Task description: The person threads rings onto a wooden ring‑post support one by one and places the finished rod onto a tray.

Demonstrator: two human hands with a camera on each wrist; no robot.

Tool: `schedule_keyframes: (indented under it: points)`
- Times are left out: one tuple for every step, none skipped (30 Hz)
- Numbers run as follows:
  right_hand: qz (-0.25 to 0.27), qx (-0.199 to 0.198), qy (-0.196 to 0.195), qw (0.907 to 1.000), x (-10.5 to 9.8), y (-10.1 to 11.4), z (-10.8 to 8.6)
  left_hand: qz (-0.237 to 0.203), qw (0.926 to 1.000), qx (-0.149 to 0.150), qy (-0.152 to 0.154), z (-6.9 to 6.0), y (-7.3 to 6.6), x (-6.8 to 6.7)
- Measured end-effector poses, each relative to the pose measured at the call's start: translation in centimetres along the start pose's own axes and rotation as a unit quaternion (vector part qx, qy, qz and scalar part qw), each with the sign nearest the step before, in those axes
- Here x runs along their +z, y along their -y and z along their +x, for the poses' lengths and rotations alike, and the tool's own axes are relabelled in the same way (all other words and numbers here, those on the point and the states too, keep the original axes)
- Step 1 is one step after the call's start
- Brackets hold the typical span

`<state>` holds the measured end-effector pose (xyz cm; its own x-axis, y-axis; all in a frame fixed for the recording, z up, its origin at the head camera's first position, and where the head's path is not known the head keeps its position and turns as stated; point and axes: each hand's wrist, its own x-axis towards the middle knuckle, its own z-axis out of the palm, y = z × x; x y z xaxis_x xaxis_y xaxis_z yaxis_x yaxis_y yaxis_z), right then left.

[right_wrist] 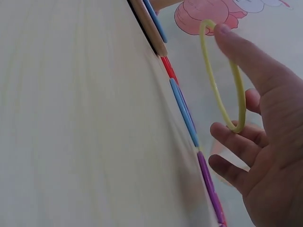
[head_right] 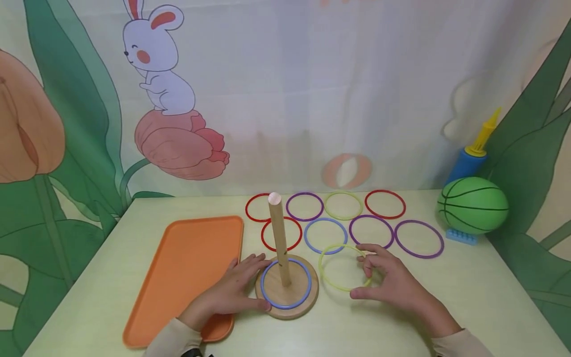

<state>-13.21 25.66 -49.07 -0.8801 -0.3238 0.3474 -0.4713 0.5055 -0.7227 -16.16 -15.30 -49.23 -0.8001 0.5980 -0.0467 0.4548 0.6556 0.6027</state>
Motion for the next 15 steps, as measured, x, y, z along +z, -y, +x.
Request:
schedule_keyframes:
  points:
    - [-0.010,-0.003,-0.005,0.9999,-0.2,0.2,0.1,0.000,1.0000,0.000,0.000,0.0,0.0,0.0]
    - [-0.021,-0.007,-0.010,0.9997,-0.3,0.4,0.2,0.000,1.0000,0.000,-0.001,0.0,0.0,0.0]
    - [-0.033,-0.010,-0.015,0.9993,-0.5,0.6,0.2,0.000,1.0000,0.000,0.000,0.0,0.0,0.0]
    - [-0.041,-0.014,-0.019,0.9989,-0.7,0.7,0.3,0.000,1.0000,-0.001,0.000,0.0,0.0,0.0]
    - [-0.048,-0.016,-0.023,0.9985,-0.8,0.9,0.4,0.001,1.0000,-0.001,0.000,0.0,0.0,0.0]
    - [-0.054,-0.019,-0.028,0.9980,-0.9,1.1,0.4,0.001,1.0000,-0.001,0.001,0.1,0.1,0.0]
    - [-0.056,-0.021,-0.032,0.9977,-1.0,1.3,0.5,0.001,1.0000,-0.001,0.001,0.1,0.1,0.0]
    - [-0.059,-0.022,-0.035,0.9974,-1.1,1.4,0.5,0.002,1.0000,-0.001,0.001,0.1,0.1,0.0]
    - [-0.060,-0.022,-0.038,0.9972,-1.2,1.5,0.5,0.003,1.0000,-0.001,0.001,0.1,0.1,0.1]
    - [-0.059,-0.022,-0.040,0.9972,-1.3,1.7,0.6,0.003,1.0000,0.000,0.001,0.1,0.1,0.1]
    - [-0.060,-0.022,-0.042,0.9971,-1.3,1.8,0.6,0.004,1.0000,0.000,0.001,0.1,0.2,0.1]
    - [-0.062,-0.022,-0.043,0.9969,-1.4,1.9,0.6,0.004,1.0000,0.000,0.001,0.1,0.2,0.1]
    - [-0.063,-0.023,-0.043,0.9968,-1.4,2.0,0.6,0.003,1.0000,0.000,0.001,0.1,0.2,0.1]
    - [-0.064,-0.024,-0.043,0.9967,-1.4,2.1,0.6,0.003,1.0000,0.000,0.001,0.1,0.2,0.1]
    - [-0.062,-0.028,-0.045,0.9967,-1.4,2.3,0.7,0.003,1.0000,0.000,0.001,0.0,0.2,0.1]
